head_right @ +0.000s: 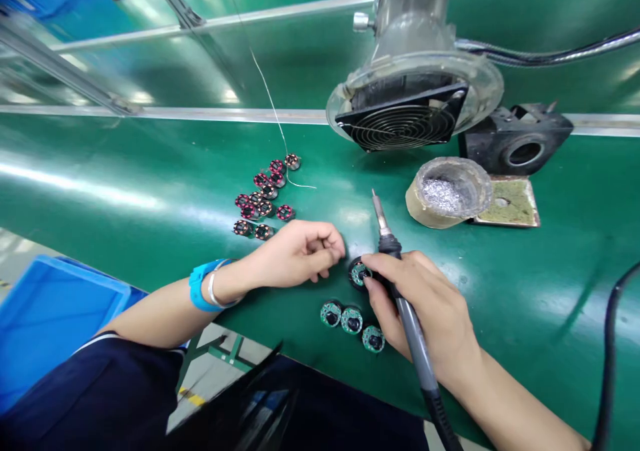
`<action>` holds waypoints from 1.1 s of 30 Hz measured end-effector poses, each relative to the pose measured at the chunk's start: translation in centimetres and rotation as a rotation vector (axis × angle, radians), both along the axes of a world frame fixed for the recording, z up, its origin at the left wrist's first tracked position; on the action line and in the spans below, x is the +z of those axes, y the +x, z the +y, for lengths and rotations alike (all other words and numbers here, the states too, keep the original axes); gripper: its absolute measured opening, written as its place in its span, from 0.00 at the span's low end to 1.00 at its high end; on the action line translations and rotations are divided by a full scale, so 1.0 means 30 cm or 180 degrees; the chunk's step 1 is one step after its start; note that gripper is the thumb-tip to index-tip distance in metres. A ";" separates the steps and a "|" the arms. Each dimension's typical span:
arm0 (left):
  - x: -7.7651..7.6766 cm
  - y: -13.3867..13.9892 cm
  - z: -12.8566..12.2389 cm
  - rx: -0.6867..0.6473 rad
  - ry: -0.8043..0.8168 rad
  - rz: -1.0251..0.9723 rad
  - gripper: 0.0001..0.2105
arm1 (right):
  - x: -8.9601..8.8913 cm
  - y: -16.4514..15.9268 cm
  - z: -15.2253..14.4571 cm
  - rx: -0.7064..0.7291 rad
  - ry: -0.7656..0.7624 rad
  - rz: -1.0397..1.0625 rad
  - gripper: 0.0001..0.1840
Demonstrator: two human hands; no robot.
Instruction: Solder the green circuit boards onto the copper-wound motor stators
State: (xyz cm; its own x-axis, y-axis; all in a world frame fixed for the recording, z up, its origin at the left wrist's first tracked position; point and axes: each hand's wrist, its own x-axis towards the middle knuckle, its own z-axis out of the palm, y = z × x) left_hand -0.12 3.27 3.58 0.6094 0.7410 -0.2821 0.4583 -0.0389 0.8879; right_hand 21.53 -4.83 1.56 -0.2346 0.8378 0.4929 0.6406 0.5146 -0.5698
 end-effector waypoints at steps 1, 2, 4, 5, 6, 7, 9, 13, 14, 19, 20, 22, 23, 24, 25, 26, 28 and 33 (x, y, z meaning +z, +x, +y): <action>0.012 -0.022 0.024 0.0138 0.0360 0.0056 0.04 | 0.004 0.004 -0.002 -0.0040 0.0044 -0.0036 0.18; 0.025 -0.048 0.053 0.0318 0.0827 0.0170 0.04 | 0.009 0.008 -0.005 -0.0124 0.0101 -0.0086 0.17; 0.048 -0.099 0.121 0.0706 0.1951 0.0604 0.06 | 0.019 0.014 -0.011 -0.0380 0.0227 -0.0149 0.16; 0.055 -0.121 0.155 0.0828 0.2486 0.0929 0.07 | 0.024 0.017 -0.014 -0.0495 0.0272 -0.0139 0.17; 0.059 -0.139 0.188 0.0849 0.2885 0.1294 0.09 | 0.028 0.018 -0.016 -0.0566 0.0297 -0.0096 0.18; 0.057 -0.152 0.217 0.0772 0.3132 0.1614 0.10 | 0.031 0.019 -0.017 -0.0591 0.0303 -0.0034 0.19; 0.042 -0.164 0.260 0.0488 0.3264 0.2003 0.11 | 0.034 0.021 -0.017 -0.0562 0.0288 0.0065 0.22; 0.007 -0.155 0.289 -0.0063 0.3073 0.2020 0.06 | 0.032 0.028 -0.019 -0.0467 0.0272 0.0178 0.24; 0.006 -0.153 0.286 -0.0084 0.3026 0.1998 0.05 | 0.034 0.031 -0.022 -0.0496 0.0240 0.0206 0.24; 0.057 -0.132 0.187 -0.0122 0.2913 0.1293 0.06 | 0.089 0.058 -0.050 -0.0558 0.0218 0.0178 0.27; 0.069 -0.122 0.148 -0.0310 0.2967 0.1035 0.07 | 0.106 0.066 -0.057 -0.0431 0.0216 0.0132 0.26; 0.086 -0.097 0.061 -0.0795 0.3115 0.0660 0.10 | 0.136 0.083 -0.072 -0.0167 0.0119 0.0014 0.23; 0.089 -0.084 0.020 -0.0985 0.3202 0.0583 0.10 | 0.147 0.089 -0.080 -0.0074 0.0053 -0.0039 0.21; 0.088 -0.072 -0.015 -0.1115 0.3283 0.0588 0.10 | 0.155 0.093 -0.089 -0.0041 -0.0001 -0.0060 0.19; 0.085 -0.061 -0.043 -0.1197 0.3354 0.0610 0.10 | 0.159 0.093 -0.097 -0.0044 -0.0021 -0.0044 0.18; 0.080 -0.052 -0.062 -0.1217 0.3424 0.0639 0.10 | 0.160 0.091 -0.106 -0.0070 -0.0018 -0.0003 0.16; 0.066 -0.041 -0.080 -0.1171 0.3548 0.0663 0.12 | 0.155 0.079 -0.118 -0.0144 -0.0041 0.0134 0.12; 0.037 -0.038 -0.073 -0.0989 0.3820 0.0760 0.14 | 0.124 0.054 -0.106 0.0204 0.0006 0.0541 0.12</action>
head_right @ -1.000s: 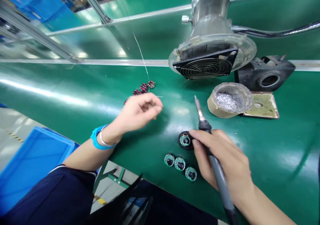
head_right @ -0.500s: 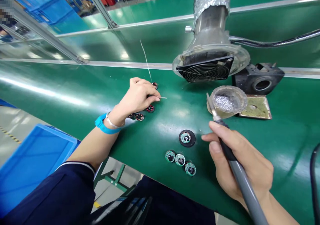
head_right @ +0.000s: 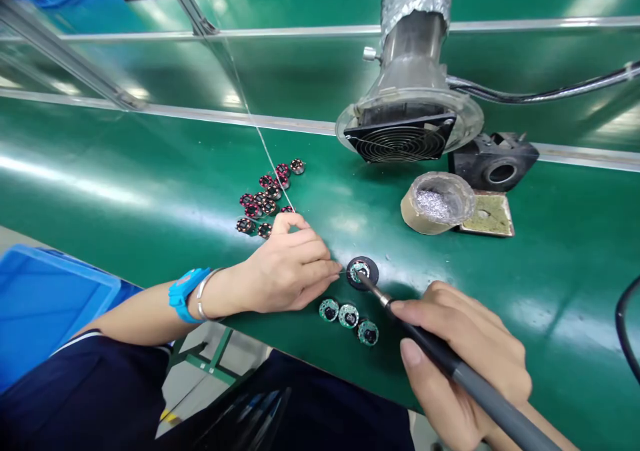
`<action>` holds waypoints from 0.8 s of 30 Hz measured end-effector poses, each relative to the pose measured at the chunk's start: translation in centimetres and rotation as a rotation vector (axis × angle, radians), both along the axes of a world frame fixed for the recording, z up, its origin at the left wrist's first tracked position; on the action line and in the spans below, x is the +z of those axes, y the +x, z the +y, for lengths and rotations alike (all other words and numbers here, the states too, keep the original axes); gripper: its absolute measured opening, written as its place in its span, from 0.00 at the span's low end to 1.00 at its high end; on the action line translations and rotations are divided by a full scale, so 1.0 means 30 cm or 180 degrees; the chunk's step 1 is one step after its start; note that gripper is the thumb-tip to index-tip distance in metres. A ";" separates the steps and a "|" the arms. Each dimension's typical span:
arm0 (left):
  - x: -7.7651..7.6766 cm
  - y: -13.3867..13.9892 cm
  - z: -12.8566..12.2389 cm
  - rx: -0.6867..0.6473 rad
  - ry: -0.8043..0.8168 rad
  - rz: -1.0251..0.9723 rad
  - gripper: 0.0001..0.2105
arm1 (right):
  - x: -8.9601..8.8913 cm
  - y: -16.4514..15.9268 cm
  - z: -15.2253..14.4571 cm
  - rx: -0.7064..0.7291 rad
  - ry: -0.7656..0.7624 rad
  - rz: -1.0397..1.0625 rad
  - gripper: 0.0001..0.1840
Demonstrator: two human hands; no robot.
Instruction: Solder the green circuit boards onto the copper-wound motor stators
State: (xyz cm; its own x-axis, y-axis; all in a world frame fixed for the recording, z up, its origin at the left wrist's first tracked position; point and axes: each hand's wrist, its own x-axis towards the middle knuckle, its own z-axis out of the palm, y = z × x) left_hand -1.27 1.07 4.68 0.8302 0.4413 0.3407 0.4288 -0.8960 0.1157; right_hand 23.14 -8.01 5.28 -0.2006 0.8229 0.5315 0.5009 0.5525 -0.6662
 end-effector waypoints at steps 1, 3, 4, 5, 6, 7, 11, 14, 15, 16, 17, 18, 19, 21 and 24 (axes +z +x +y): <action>-0.002 0.000 0.001 0.0015 0.0037 0.0014 0.14 | -0.005 -0.001 0.007 0.0116 0.0053 0.0057 0.12; -0.002 0.001 0.000 0.0007 0.0077 0.0053 0.13 | -0.011 -0.003 0.017 0.0230 0.0076 0.0108 0.13; -0.001 0.000 -0.002 -0.0004 0.0088 0.0069 0.13 | -0.012 -0.003 0.020 0.0232 0.0064 0.0118 0.13; 0.001 0.000 -0.003 -0.0009 0.0099 0.0077 0.13 | -0.013 -0.004 0.022 0.0227 0.0025 0.0112 0.13; 0.004 -0.001 -0.003 -0.0011 0.0110 0.0079 0.13 | -0.013 -0.005 0.022 0.0224 -0.0007 0.0109 0.13; 0.006 -0.002 -0.004 -0.0011 0.0122 0.0072 0.13 | -0.013 -0.006 0.022 0.0226 -0.0014 0.0115 0.13; 0.012 -0.005 -0.003 -0.0021 0.0110 0.0046 0.13 | -0.015 -0.007 0.027 0.0267 0.0000 0.0139 0.14; 0.012 -0.005 -0.002 -0.0012 0.0078 0.0079 0.13 | -0.014 -0.005 0.035 0.0308 0.0026 0.0052 0.13; 0.011 -0.005 -0.002 -0.0007 0.0067 0.0090 0.13 | -0.013 -0.005 0.038 0.0320 0.0038 0.0034 0.13; 0.010 -0.005 -0.002 -0.0003 0.0055 0.0098 0.12 | -0.012 -0.005 0.040 0.0330 0.0043 0.0025 0.14; 0.009 -0.005 -0.002 -0.0001 0.0046 0.0103 0.12 | -0.010 -0.006 0.042 0.0328 0.0036 0.0010 0.14; 0.008 -0.005 -0.002 0.0001 0.0035 0.0105 0.12 | -0.009 -0.006 0.044 0.0306 0.0018 0.0001 0.14; 0.007 -0.004 -0.003 0.0002 0.0026 0.0107 0.12 | -0.007 -0.007 0.044 0.0293 0.0014 -0.0015 0.15; 0.006 -0.003 -0.003 0.0009 0.0018 0.0114 0.13 | -0.004 -0.007 0.045 0.0268 0.0008 -0.0060 0.15; 0.010 -0.004 -0.004 0.0005 -0.0009 0.0139 0.12 | 0.001 -0.007 0.042 0.0255 -0.0046 -0.0083 0.14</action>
